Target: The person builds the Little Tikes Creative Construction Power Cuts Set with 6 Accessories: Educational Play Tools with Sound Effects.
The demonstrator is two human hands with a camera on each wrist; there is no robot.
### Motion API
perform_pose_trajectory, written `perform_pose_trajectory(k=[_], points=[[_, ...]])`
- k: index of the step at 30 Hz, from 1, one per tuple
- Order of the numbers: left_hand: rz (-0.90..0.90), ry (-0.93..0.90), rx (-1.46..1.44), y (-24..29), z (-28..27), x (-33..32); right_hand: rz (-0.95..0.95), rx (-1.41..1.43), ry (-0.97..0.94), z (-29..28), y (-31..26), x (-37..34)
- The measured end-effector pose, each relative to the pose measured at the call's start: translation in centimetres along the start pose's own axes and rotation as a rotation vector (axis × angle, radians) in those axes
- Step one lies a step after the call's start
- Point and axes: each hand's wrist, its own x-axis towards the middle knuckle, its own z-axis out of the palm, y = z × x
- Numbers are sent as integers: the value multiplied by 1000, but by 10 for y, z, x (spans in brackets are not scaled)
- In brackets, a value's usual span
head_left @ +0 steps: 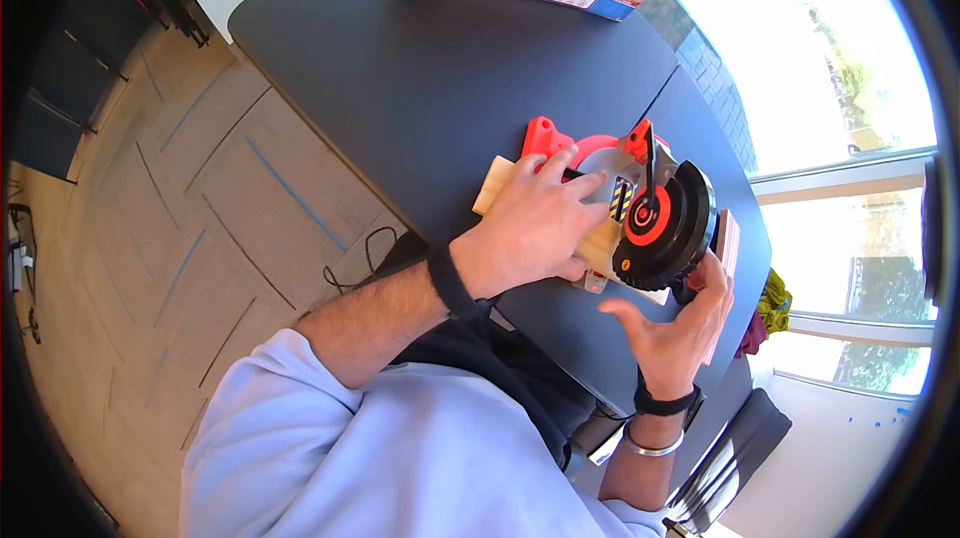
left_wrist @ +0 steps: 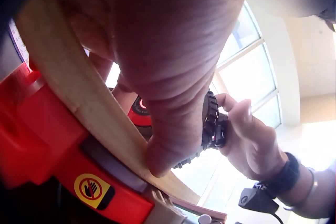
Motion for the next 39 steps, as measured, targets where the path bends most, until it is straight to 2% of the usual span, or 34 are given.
perform_pose_trajectory(k=[4,6,18,32,39], points=[[1,9,10,0,2,0,-15,-128,43,10,-1,-4],[3,15,10,-3,6,1,38,-194,88,18,0,-8],[8,24,11,-2,6,1,-54,-33,65,12,15,-7],[-21,-12,-15,3,1,1,-59,-40,4,8,17,0],[0,36,0,4,5,-1,-58,-50,-26,5,15,1]])
